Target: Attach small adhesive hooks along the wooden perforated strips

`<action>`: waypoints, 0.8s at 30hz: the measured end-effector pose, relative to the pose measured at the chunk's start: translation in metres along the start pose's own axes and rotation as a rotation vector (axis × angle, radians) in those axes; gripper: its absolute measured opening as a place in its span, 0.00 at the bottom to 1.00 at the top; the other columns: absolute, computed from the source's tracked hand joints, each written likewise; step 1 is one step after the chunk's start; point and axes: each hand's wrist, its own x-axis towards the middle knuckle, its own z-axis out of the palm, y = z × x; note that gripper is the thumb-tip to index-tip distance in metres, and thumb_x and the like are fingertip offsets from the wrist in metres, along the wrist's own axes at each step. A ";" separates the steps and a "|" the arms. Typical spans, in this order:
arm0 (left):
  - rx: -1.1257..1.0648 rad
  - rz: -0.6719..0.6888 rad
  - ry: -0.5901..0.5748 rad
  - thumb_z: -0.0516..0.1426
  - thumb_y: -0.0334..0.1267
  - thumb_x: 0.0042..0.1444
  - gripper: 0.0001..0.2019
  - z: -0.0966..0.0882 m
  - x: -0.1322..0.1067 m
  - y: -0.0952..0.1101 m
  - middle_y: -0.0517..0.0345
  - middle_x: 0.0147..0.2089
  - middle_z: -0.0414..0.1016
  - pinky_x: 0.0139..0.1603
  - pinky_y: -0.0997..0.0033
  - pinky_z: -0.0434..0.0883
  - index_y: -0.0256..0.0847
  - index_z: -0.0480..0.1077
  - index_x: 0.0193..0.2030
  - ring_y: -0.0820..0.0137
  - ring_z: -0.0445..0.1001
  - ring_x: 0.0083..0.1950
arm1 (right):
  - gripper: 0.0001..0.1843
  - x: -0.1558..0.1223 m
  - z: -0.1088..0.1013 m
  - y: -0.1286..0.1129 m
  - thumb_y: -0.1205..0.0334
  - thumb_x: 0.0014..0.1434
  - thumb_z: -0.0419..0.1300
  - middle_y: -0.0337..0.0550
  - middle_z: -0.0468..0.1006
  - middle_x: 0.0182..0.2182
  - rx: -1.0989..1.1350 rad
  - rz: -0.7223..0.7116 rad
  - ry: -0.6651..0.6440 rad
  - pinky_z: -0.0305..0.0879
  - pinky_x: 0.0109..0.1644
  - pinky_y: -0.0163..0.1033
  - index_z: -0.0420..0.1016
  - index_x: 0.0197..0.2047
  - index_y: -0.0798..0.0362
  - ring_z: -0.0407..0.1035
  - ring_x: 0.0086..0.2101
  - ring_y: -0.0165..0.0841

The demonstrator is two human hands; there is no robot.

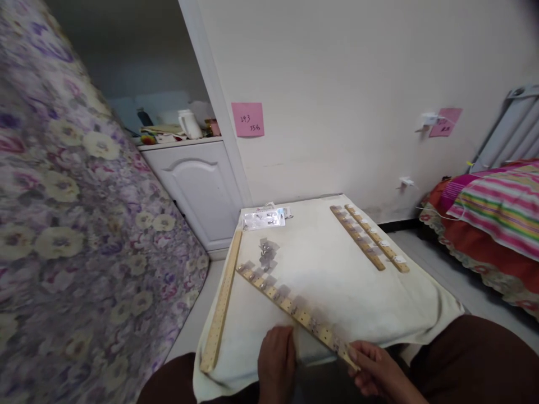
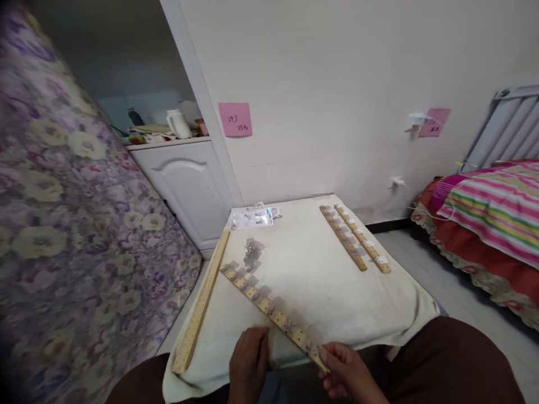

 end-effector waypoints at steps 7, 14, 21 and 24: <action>0.072 0.091 0.088 0.49 0.31 0.61 0.10 0.005 -0.004 -0.007 0.55 0.39 0.74 0.43 0.67 0.70 0.42 0.69 0.44 0.67 0.72 0.40 | 0.25 -0.006 0.005 -0.002 0.41 0.41 0.68 0.36 0.74 0.20 -0.042 -0.094 -0.102 0.50 0.18 0.23 0.68 0.28 0.55 0.62 0.15 0.19; 0.098 0.125 0.065 0.48 0.31 0.61 0.10 0.009 -0.006 -0.014 0.53 0.37 0.74 0.40 0.67 0.71 0.41 0.68 0.43 0.67 0.72 0.39 | 0.24 -0.014 0.003 -0.009 0.42 0.44 0.67 0.36 0.74 0.20 -0.022 -0.167 -0.176 0.48 0.19 0.24 0.67 0.27 0.55 0.59 0.15 0.17; 0.168 0.235 0.105 0.48 0.33 0.60 0.10 0.014 -0.008 -0.029 0.54 0.38 0.74 0.42 0.68 0.71 0.41 0.68 0.45 0.67 0.73 0.39 | 0.22 -0.012 0.001 -0.029 0.47 0.47 0.67 0.36 0.75 0.21 0.049 -0.175 -0.124 0.50 0.18 0.22 0.64 0.28 0.55 0.61 0.15 0.17; 0.159 0.260 0.110 0.48 0.32 0.59 0.11 0.018 -0.009 -0.035 0.54 0.39 0.75 0.42 0.69 0.71 0.41 0.67 0.45 0.67 0.73 0.40 | 0.19 -0.003 -0.001 -0.039 0.49 0.50 0.66 0.36 0.75 0.22 0.111 -0.244 -0.076 0.53 0.19 0.22 0.65 0.28 0.55 0.62 0.16 0.17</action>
